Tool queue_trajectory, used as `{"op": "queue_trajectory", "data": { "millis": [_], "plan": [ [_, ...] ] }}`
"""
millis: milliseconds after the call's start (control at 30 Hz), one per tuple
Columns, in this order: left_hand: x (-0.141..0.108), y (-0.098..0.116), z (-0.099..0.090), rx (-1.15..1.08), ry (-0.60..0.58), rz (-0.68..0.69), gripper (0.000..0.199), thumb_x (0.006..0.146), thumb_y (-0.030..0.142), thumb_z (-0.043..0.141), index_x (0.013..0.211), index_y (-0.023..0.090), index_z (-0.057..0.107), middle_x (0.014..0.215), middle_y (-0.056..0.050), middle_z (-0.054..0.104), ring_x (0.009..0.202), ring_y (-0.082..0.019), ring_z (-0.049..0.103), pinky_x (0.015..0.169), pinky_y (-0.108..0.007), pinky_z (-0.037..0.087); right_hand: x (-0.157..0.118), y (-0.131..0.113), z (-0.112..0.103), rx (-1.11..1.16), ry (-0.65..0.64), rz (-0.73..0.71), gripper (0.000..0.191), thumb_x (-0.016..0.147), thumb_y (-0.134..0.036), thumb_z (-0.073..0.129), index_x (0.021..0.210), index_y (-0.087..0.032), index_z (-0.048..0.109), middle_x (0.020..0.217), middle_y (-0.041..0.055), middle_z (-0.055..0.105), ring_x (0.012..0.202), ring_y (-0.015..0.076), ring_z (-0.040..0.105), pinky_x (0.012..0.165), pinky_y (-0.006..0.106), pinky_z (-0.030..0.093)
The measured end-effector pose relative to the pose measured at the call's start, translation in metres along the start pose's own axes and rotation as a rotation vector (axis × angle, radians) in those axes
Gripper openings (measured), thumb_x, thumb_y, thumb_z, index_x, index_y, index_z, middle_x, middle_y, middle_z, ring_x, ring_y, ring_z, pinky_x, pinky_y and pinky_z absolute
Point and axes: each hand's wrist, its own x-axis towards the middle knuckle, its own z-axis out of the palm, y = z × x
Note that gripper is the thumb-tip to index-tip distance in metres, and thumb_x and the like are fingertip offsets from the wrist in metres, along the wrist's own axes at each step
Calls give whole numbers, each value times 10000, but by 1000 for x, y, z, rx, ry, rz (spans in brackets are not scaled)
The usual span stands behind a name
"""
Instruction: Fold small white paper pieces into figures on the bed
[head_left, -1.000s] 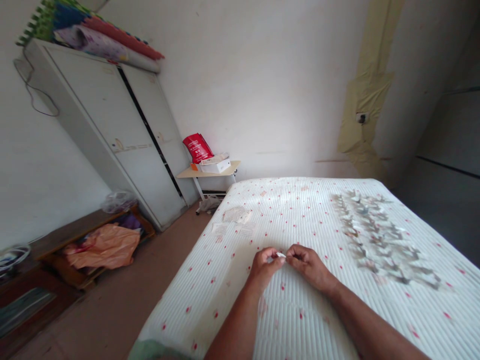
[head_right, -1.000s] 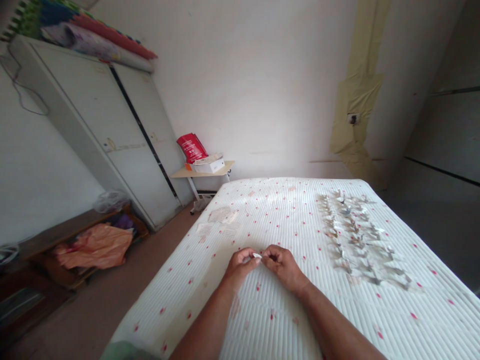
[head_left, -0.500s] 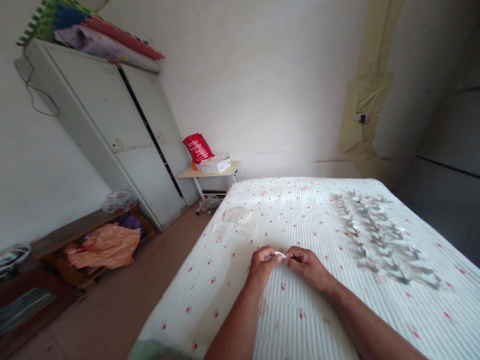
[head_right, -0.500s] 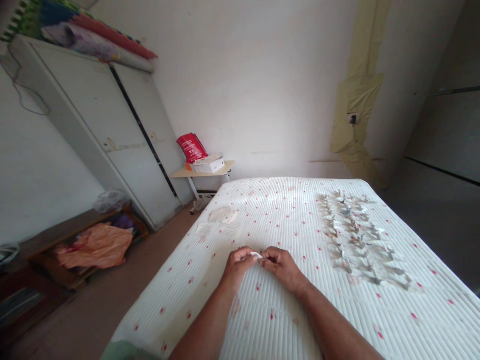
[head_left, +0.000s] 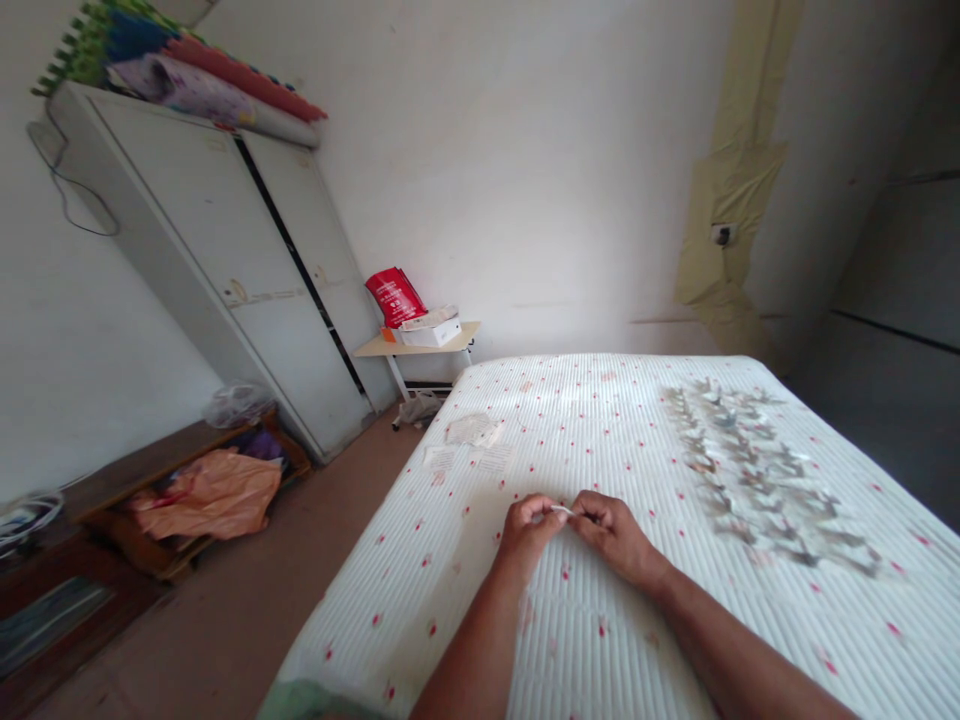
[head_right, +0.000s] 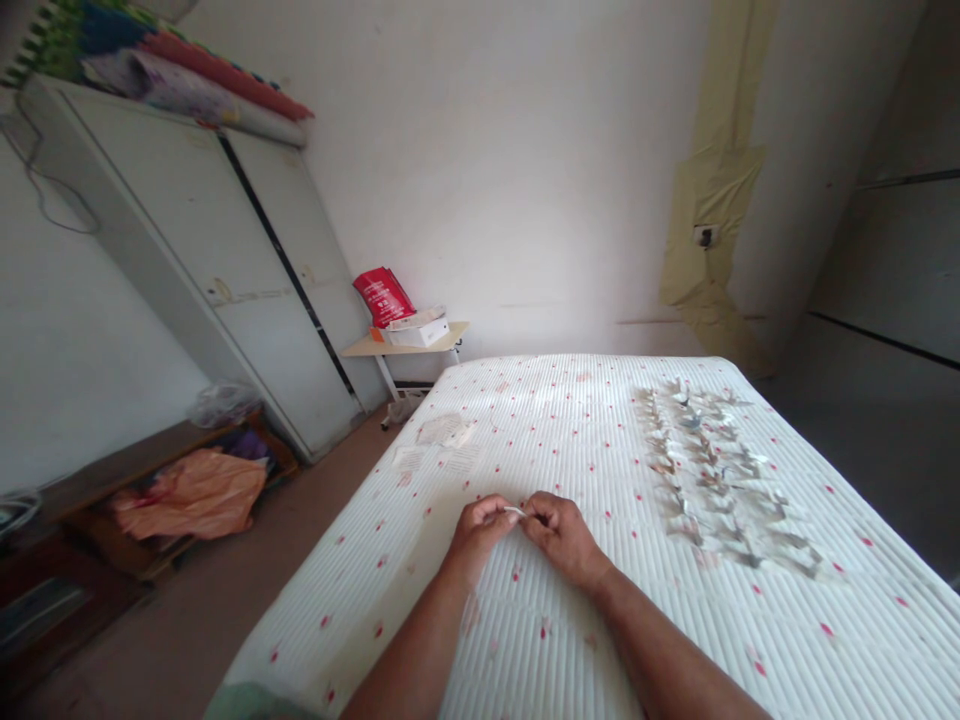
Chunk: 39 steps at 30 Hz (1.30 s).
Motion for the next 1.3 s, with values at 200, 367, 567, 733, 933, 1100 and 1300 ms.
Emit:
{"op": "queue_trajectory", "data": {
  "millis": [200,367,567,733,933,1100,1300],
  "plan": [
    [0,0,-1,-8,18,23,218,654,357,593,635,141,610,605,7,543,645,-133,492,620,-227,371,-2,-1,-2,59,-51,11,277,795,-353,494,576,-184,473,597,-31,421,575,109,415,541,224,334],
    [-3,5,2,15,68,72,157,672,286,567,604,148,600,619,11,544,663,-133,506,654,-233,376,-1,1,-1,85,-63,33,297,805,-361,494,570,-183,458,603,-35,401,575,105,406,545,225,327],
    [-5,9,10,150,236,126,169,670,236,565,522,157,550,592,13,514,650,-130,499,666,-242,378,2,4,1,-14,-7,-21,291,795,-356,504,561,-182,502,611,-23,442,601,120,445,578,241,345],
    [-3,8,8,98,219,87,218,682,303,575,533,144,552,565,18,504,633,-127,489,642,-234,378,3,10,1,128,-30,70,278,781,-419,525,663,-170,561,625,-23,484,603,116,451,575,233,347],
    [-3,5,5,-30,106,83,216,645,340,652,672,127,635,659,-13,576,669,-131,497,657,-232,384,4,11,-2,214,-35,179,325,734,-473,566,649,-159,566,538,-50,414,515,89,358,502,222,277],
    [-3,3,2,-324,-36,0,356,571,338,706,844,113,663,724,-36,621,701,-145,525,679,-246,389,6,6,-2,242,-64,185,350,732,-490,567,625,-157,554,531,-47,417,517,89,350,508,223,266],
    [1,-4,0,-425,-63,-47,313,626,333,632,837,106,679,729,-42,642,702,-154,542,705,-267,387,5,6,-2,241,-81,181,350,744,-489,555,622,-161,548,542,-40,434,543,100,380,533,226,280]
  ]
}}
